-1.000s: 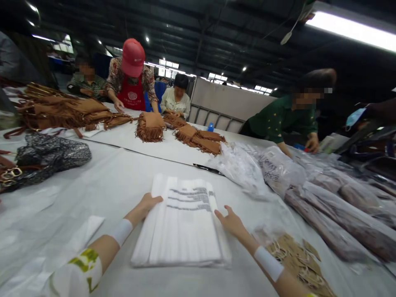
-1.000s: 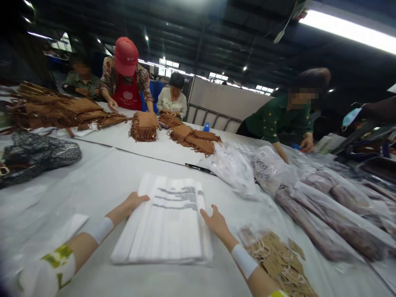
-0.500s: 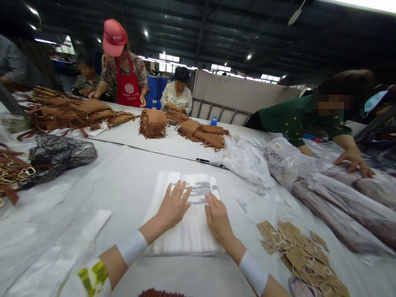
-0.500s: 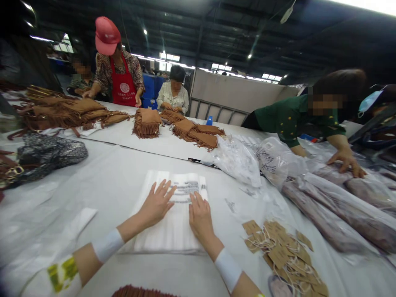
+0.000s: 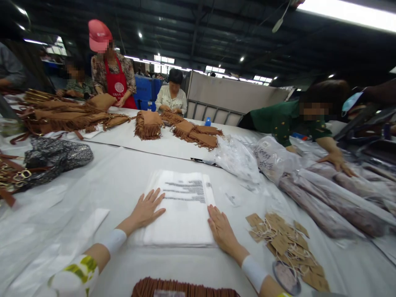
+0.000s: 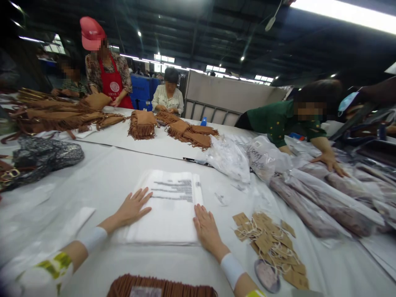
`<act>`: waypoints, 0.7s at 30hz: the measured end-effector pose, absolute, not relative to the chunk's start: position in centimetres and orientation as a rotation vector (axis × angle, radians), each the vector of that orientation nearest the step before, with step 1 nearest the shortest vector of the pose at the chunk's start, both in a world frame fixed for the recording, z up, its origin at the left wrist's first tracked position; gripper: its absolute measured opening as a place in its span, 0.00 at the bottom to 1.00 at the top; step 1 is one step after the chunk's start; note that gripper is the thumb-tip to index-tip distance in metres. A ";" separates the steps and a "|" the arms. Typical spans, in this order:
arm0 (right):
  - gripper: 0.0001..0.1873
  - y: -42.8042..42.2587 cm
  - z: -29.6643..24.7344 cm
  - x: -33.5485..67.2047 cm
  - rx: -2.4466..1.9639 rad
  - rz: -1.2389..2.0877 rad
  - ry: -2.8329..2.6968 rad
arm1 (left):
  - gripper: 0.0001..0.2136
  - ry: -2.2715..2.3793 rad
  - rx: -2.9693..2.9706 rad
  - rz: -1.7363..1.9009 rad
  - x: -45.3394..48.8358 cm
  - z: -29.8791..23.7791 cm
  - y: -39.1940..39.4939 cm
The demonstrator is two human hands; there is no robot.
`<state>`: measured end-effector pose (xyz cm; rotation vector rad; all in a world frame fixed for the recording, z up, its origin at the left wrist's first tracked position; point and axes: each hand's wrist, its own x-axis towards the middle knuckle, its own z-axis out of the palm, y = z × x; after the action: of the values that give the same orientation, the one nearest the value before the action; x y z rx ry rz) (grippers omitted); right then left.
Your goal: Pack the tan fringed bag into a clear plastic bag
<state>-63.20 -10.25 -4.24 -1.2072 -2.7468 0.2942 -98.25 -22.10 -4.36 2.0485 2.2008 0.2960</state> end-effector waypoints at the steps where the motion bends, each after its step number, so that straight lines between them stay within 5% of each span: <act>1: 0.28 -10.5 -3.9 -63.1 -1.201 0.287 -2.754 | 0.29 2.214 2.049 0.299 -98.3 -4.3 -22.1; 8: 0.22 -12.9 0.5 -64.7 -0.869 0.143 -2.756 | 0.23 2.017 2.324 0.300 -93.4 -1.1 -23.2; 14: 0.06 -15.9 1.0 -66.2 -0.389 0.168 -2.927 | 0.40 1.729 2.267 0.181 -89.2 -0.7 -25.5; 21: 0.11 -15.1 1.3 -66.9 -0.566 0.448 -2.882 | 0.27 1.672 2.197 0.229 -89.7 0.2 -25.0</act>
<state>-66.91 -15.10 1.30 -0.5664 -2.8821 0.4482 -89.70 -24.96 0.16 2.1970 1.6716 0.2293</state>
